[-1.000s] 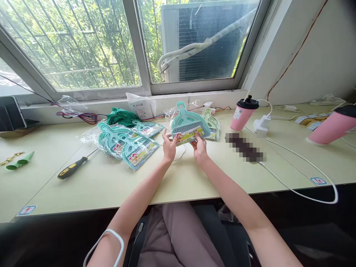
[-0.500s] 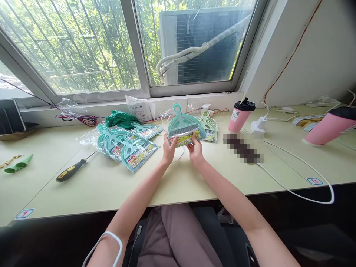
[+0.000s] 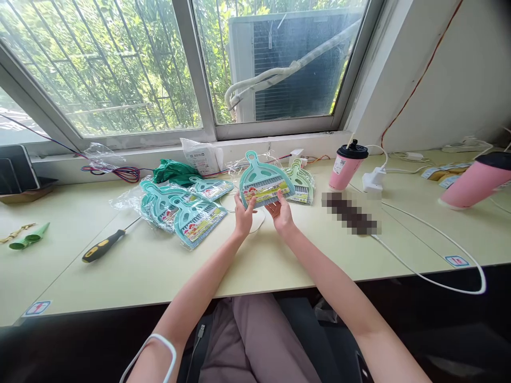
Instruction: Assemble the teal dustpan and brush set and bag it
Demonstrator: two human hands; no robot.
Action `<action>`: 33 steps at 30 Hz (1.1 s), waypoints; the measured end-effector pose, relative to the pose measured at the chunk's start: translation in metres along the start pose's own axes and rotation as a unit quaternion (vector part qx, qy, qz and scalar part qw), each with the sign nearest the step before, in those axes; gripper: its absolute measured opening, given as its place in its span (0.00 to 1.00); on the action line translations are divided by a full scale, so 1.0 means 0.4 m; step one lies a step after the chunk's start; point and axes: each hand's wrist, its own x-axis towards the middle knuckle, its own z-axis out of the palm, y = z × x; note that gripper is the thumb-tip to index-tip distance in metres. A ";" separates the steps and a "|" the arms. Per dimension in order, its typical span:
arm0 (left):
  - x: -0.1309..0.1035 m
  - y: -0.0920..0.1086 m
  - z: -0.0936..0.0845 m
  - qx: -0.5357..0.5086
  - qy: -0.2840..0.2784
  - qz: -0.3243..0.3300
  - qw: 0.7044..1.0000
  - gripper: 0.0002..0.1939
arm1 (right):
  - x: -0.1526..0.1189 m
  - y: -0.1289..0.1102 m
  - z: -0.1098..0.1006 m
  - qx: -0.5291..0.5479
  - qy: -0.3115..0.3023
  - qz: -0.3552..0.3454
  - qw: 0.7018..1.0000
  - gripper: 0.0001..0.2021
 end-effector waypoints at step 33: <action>-0.020 0.022 -0.009 0.201 -0.115 0.004 0.973 0.24 | 0.034 -0.063 -0.011 0.021 0.109 -0.114 0.987 0.07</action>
